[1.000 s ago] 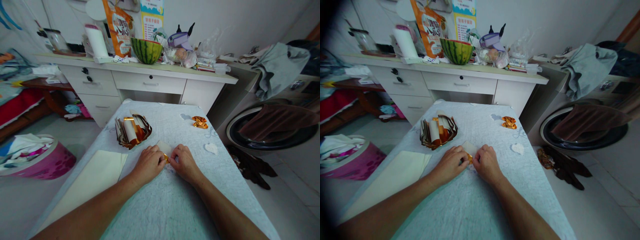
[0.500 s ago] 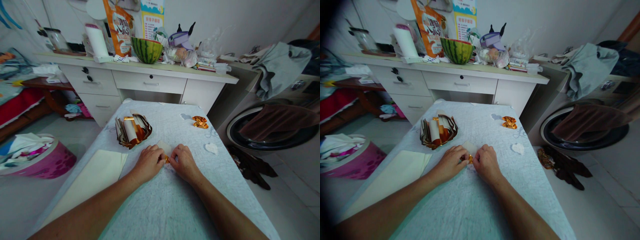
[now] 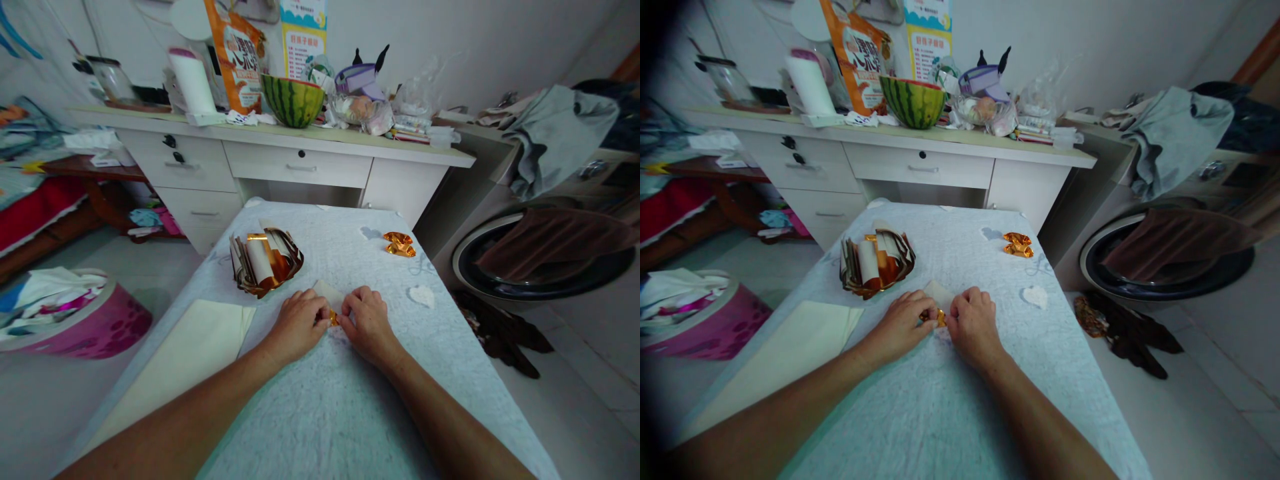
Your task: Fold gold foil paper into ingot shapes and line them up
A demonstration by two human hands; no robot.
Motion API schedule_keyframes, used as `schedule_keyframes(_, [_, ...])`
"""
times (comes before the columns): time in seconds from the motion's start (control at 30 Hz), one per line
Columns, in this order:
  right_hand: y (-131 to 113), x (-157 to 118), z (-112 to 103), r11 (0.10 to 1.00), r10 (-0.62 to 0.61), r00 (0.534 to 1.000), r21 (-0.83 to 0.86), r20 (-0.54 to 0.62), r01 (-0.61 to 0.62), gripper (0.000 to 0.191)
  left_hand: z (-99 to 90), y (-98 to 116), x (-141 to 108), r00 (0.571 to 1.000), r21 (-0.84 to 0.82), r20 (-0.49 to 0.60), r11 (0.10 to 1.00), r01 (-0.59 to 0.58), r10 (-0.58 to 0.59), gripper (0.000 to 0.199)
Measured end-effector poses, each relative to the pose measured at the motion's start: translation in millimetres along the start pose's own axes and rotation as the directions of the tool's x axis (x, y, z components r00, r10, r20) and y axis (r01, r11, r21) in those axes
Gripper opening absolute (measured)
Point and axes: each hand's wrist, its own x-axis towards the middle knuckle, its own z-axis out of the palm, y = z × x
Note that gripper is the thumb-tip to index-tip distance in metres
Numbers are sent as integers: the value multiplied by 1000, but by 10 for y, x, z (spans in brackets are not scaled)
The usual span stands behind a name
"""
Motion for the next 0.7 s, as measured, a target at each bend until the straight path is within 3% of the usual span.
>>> schedule_keyframes(0.17, [1, 4, -43, 999, -20, 999, -34, 44, 22, 4, -2, 7, -5, 1000, 8, -2, 1000, 0, 0, 7])
schedule_keyframes(0.37, [68, -19, -102, 995, -88, 992, 64, 89, 83, 20, 2, 13, -5, 1000, 29, -5, 1000, 1, -1, 8])
schedule_keyframes(0.7, [92, -30, -169, 983, -123, 986, 153, 110, 105, 20, -37, 21, -19, 1000, -19, 13, 1000, -2, 2, 6])
